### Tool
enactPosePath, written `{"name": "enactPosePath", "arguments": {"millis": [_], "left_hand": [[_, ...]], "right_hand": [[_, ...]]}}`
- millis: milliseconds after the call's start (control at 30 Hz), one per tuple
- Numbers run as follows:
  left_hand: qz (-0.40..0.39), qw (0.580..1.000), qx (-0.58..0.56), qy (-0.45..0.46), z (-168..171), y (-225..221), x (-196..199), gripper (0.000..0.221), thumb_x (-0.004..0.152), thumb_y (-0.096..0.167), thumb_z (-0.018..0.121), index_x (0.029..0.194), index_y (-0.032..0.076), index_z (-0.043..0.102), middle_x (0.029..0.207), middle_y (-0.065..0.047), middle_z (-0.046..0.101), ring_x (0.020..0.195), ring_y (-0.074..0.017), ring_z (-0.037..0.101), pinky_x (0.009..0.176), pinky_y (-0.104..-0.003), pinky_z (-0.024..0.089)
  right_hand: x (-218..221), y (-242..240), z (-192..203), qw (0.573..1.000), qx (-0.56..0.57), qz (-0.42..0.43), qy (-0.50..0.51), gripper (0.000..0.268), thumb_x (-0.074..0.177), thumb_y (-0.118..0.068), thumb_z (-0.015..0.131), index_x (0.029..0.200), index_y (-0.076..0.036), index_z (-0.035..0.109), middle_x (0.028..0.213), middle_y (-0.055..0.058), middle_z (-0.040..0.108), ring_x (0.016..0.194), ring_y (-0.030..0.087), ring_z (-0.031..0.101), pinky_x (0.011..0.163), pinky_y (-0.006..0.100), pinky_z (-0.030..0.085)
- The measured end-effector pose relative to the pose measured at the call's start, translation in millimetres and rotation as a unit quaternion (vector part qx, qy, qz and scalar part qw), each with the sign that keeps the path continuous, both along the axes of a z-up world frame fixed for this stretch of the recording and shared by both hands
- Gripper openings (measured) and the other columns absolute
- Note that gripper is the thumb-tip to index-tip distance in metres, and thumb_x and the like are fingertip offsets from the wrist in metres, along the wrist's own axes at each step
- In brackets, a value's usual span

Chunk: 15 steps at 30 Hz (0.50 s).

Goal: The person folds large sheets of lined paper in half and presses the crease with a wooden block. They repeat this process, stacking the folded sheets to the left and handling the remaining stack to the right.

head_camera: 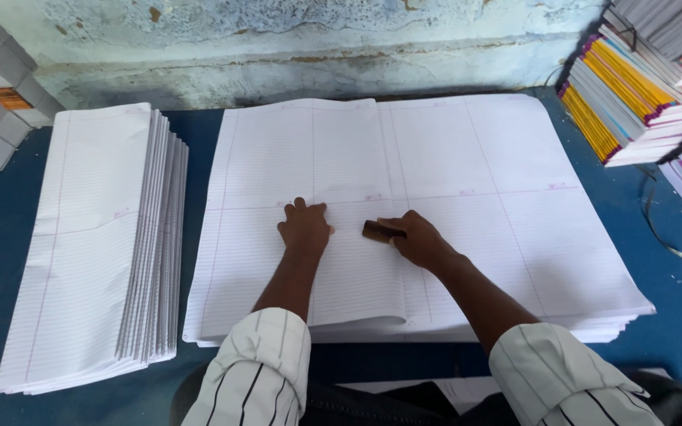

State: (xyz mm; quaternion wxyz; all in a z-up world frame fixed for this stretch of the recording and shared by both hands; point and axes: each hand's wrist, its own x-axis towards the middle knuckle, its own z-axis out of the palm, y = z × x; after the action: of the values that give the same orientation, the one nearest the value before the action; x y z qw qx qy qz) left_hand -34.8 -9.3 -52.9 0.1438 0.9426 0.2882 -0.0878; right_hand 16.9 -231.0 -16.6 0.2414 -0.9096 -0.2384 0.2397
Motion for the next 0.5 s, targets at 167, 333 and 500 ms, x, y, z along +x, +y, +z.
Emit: {"name": "enactPosePath", "arguments": {"millis": [167,333,500], "left_hand": [[0.001,1.000,0.009,-0.009,-9.8,-1.3,1.5,0.059,0.090,0.037,0.077,0.144,0.026,0.058,0.143,-0.009,0.047,0.133,-0.0294,0.046,0.099,-0.050,0.053],[-0.004,1.000,0.017,-0.005,-9.6,0.2,2.9,0.058,0.090,0.039,0.077,0.143,0.026,0.058,0.144,-0.012,0.044,0.133,-0.0320,0.044,0.092,-0.047,0.058],[-0.003,1.000,0.012,-0.012,-10.9,2.7,2.1,0.059,0.088,0.039,0.078,0.143,0.025,0.059,0.144,-0.012,0.044,0.134,-0.0325,0.044,0.091,-0.046,0.060]], "right_hand": [[-14.1,-14.3,0.1,0.999,0.009,0.048,0.002,0.049,0.094,-0.011,0.064,0.138,-0.031,0.064,0.113,0.006,0.060,0.103,0.019,0.059,0.096,0.036,0.051],[-27.8,-27.6,9.4,0.996,0.010,0.073,0.052,0.048,0.092,-0.008,0.066,0.135,-0.029,0.067,0.113,0.005,0.060,0.103,0.018,0.060,0.095,0.035,0.052],[-40.5,-37.3,10.8,0.994,0.006,0.086,0.068,0.047,0.091,-0.005,0.064,0.131,-0.027,0.069,0.109,0.006,0.061,0.100,0.019,0.060,0.093,0.034,0.054]]}}
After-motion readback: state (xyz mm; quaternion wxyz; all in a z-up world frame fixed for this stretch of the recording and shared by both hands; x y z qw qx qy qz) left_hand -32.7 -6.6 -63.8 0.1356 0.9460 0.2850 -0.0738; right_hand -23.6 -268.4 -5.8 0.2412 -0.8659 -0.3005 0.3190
